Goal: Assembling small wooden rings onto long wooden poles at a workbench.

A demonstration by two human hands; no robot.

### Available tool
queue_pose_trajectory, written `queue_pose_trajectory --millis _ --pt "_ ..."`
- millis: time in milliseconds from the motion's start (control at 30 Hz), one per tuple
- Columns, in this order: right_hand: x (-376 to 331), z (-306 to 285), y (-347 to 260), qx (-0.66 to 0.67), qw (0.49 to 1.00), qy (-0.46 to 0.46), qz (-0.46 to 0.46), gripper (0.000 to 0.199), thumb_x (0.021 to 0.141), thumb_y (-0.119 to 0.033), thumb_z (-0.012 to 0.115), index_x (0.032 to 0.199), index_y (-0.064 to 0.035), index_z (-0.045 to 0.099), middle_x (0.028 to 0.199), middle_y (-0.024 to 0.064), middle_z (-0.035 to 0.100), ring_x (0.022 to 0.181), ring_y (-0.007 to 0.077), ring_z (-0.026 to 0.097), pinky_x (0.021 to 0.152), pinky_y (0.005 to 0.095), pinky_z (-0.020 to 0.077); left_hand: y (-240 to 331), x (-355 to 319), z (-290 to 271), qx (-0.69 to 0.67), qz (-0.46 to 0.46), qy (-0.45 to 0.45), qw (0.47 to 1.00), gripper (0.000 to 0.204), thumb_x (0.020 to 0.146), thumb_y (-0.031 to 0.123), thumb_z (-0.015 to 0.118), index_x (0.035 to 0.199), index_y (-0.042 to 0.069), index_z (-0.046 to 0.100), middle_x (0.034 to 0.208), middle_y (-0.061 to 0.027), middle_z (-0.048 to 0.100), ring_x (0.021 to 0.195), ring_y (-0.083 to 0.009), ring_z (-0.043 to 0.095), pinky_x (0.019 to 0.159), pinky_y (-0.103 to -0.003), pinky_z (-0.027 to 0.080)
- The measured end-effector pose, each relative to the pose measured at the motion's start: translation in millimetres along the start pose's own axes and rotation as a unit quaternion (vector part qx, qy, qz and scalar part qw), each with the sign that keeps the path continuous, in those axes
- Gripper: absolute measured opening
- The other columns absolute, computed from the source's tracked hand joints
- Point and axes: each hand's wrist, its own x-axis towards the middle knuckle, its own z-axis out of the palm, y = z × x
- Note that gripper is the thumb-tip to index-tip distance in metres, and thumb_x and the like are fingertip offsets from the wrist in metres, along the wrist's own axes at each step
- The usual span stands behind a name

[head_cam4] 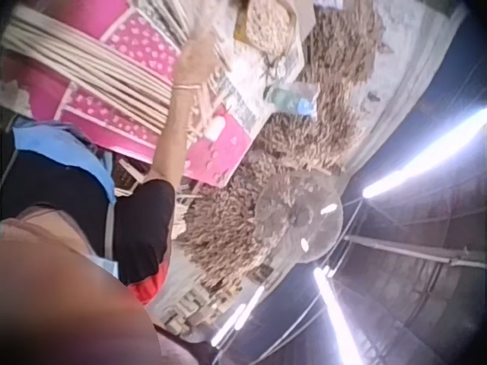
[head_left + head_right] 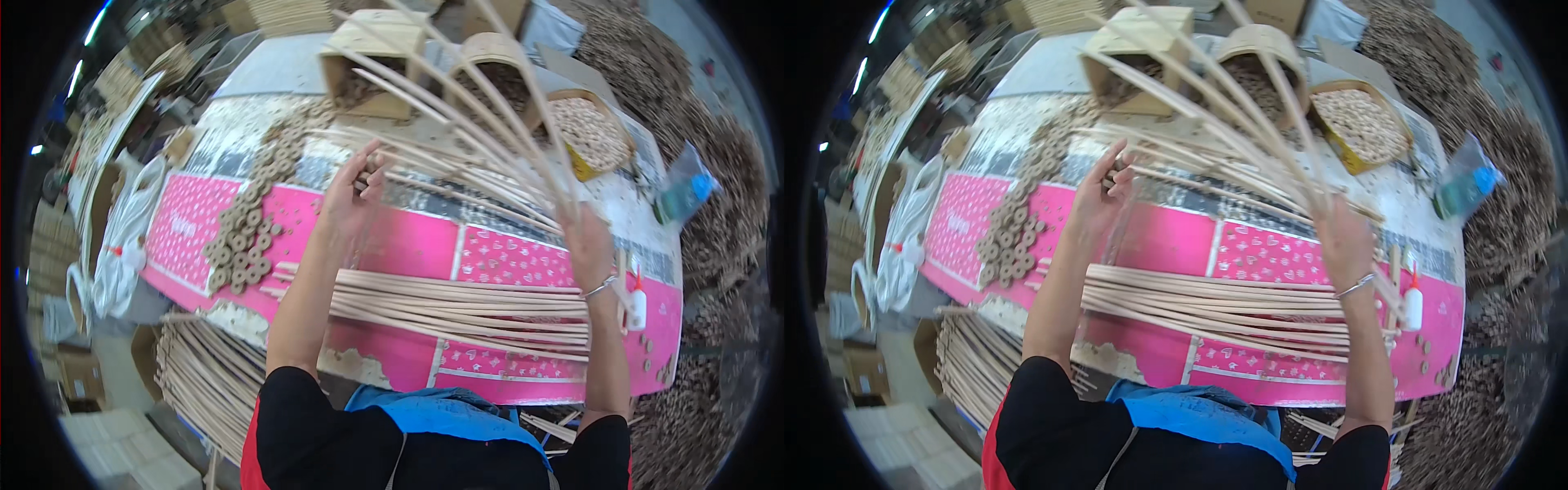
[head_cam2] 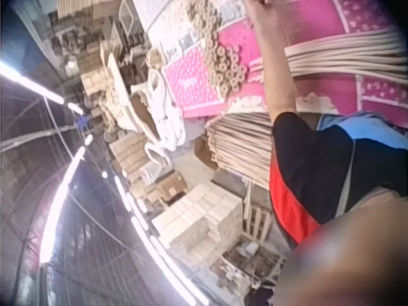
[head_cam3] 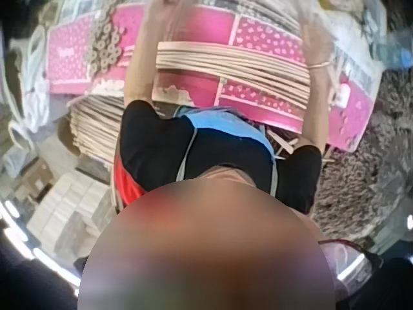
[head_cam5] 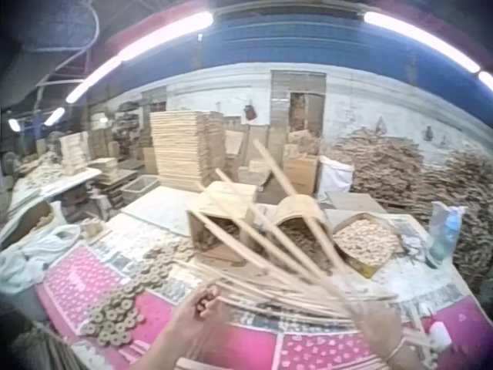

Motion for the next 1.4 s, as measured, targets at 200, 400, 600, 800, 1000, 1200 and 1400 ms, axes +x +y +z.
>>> queue_pose_trajectory --millis 200,400,600,800,1000,1200,1400 --pt "-3.5 -2.1 1.6 0.036 0.999 0.031 -0.018 0.018 0.098 -0.014 0.058 0.109 -0.0001 0.062 0.070 0.0040 0.055 0.063 0.0126 0.051 0.057 0.0304 0.0419 25.2 -39.9 -1.2 -0.150 0.015 -0.217 0.964 0.027 0.106 0.018 0.038 0.121 0.003 0.054 0.077 -0.0037 0.051 0.056 -0.0106 0.041 0.046 -0.022 0.035" --pt "-36.9 -19.4 -15.5 0.159 0.978 -0.054 0.125 0.025 0.098 -0.014 0.059 0.116 0.0031 0.060 0.085 0.0093 0.062 0.076 0.0109 0.052 0.067 0.0283 0.0435 29.9 -61.7 13.8 -0.200 0.029 -0.322 0.925 0.020 0.102 0.015 0.039 0.085 0.009 0.046 0.062 -0.0018 0.045 0.049 -0.0112 0.040 0.045 -0.024 0.032" --pt "-68.1 -28.9 -20.6 0.170 0.974 -0.073 0.131 0.025 0.097 -0.009 0.058 0.118 0.0054 0.059 0.088 0.0070 0.062 0.077 0.0123 0.053 0.069 0.0284 0.0447 21.0 -59.3 13.9 -0.211 0.030 -0.329 0.920 0.020 0.102 0.017 0.041 0.087 0.008 0.050 0.063 -0.0011 0.044 0.051 -0.0111 0.041 0.044 -0.023 0.033" --pt "-98.3 -28.4 -25.4 0.200 0.957 -0.101 0.182 0.027 0.097 -0.009 0.059 0.119 0.0058 0.060 0.084 0.0051 0.059 0.074 0.0113 0.053 0.064 0.0274 0.0435 19.9 -58.1 6.7 -0.256 0.033 -0.290 0.922 0.016 0.102 0.014 0.041 0.090 0.006 0.049 0.065 -0.0025 0.043 0.054 -0.0120 0.041 0.046 -0.025 0.032" --pt "-119.3 -26.9 -22.5 0.164 0.962 -0.125 0.177 0.025 0.096 -0.014 0.062 0.113 0.0049 0.061 0.076 0.0017 0.057 0.067 0.0098 0.050 0.058 0.0279 0.0397 18.1 -57.0 -2.9 -0.284 0.037 -0.266 0.920 0.016 0.102 0.013 0.041 0.091 0.005 0.049 0.066 -0.0023 0.042 0.055 -0.0123 0.040 0.047 -0.026 0.032" --pt "-134.9 -32.8 -32.6 0.204 0.946 -0.126 0.216 0.021 0.096 -0.014 0.061 0.108 0.0039 0.062 0.072 0.0005 0.056 0.062 0.0075 0.047 0.055 0.0256 0.0381 13.8 -50.7 -11.4 -0.296 0.043 -0.240 0.923 0.018 0.104 0.014 0.040 0.092 0.004 0.049 0.066 -0.0027 0.040 0.056 -0.0126 0.040 0.047 -0.025 0.033" --pt "-161.1 -39.2 -24.3 0.226 0.935 -0.129 0.242 0.021 0.097 -0.015 0.061 0.106 0.0036 0.062 0.070 -0.0003 0.055 0.061 0.0068 0.047 0.053 0.0247 0.0383 11.6 -43.1 -27.0 -0.250 0.051 -0.095 0.962 0.023 0.103 0.018 0.041 0.111 0.000 0.055 0.077 -0.0058 0.047 0.064 -0.0154 0.045 0.052 -0.025 0.038"
